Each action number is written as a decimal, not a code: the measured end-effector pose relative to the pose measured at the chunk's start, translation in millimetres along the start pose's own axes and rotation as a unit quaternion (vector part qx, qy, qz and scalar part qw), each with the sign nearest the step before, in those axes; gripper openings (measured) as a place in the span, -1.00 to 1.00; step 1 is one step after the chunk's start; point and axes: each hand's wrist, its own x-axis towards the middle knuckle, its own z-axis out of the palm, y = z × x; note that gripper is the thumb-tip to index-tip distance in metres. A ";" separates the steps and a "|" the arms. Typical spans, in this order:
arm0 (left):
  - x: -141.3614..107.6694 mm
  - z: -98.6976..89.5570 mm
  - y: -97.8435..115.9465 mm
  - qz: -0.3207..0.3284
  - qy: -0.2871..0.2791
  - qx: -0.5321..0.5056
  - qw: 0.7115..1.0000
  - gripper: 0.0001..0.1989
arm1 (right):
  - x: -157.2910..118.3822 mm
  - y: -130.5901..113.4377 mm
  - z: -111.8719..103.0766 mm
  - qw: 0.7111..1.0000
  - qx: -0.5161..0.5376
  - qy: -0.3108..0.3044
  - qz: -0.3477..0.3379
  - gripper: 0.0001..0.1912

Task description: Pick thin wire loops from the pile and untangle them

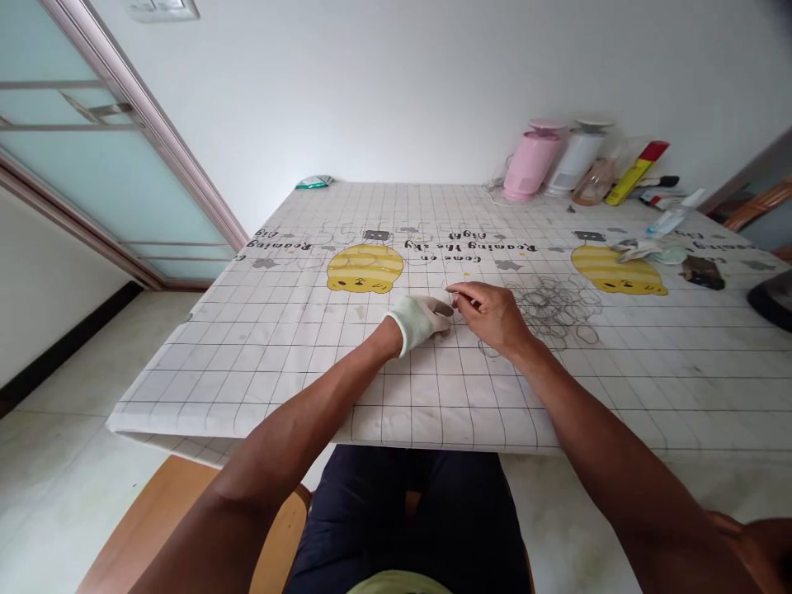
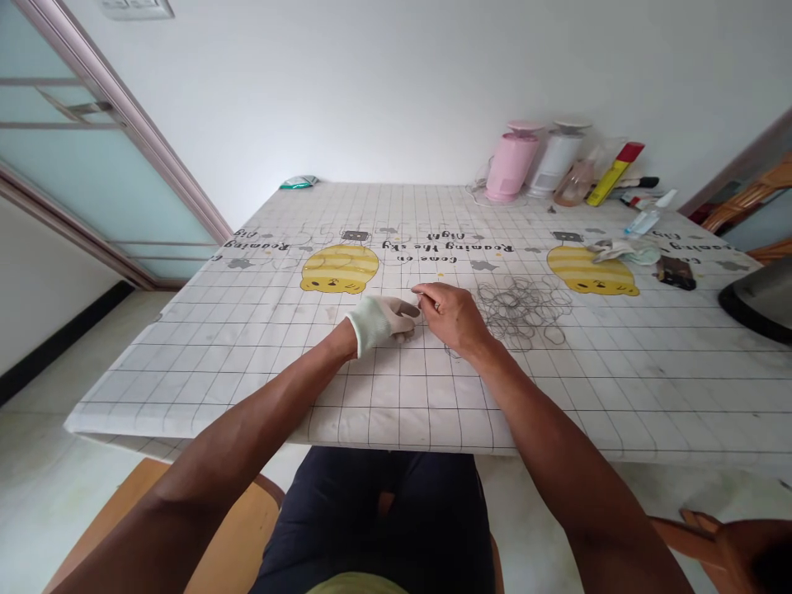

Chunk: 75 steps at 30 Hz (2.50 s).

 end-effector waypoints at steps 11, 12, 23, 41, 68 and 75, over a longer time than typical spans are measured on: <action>-14.4 -17.7 12.9 -0.011 0.063 0.026 0.998 -0.57 | -1.0 1.0 -7.4 0.997 0.030 -0.014 0.065 -0.76; -12.7 -17.2 11.1 -0.011 0.061 0.012 0.998 -0.61 | -0.9 1.6 -7.3 0.997 0.033 -0.011 0.069 -0.76; -8.2 -24.5 9.7 0.010 0.046 -0.166 0.985 -0.88 | 1.7 2.9 -10.1 0.995 0.063 0.021 0.078 -0.72; -16.5 -4.9 17.9 -0.044 0.036 -0.219 0.974 -0.92 | 4.0 5.1 -15.9 0.989 0.097 0.034 0.104 -0.70; 2.3 -16.8 9.8 0.061 0.129 -0.244 0.959 -0.84 | -2.9 -12.1 -1.5 0.973 0.160 -0.080 0.147 -0.72; 5.6 -17.3 7.9 0.060 0.107 -0.266 0.956 -0.89 | -3.7 -9.7 1.5 0.973 0.157 -0.052 0.161 -0.68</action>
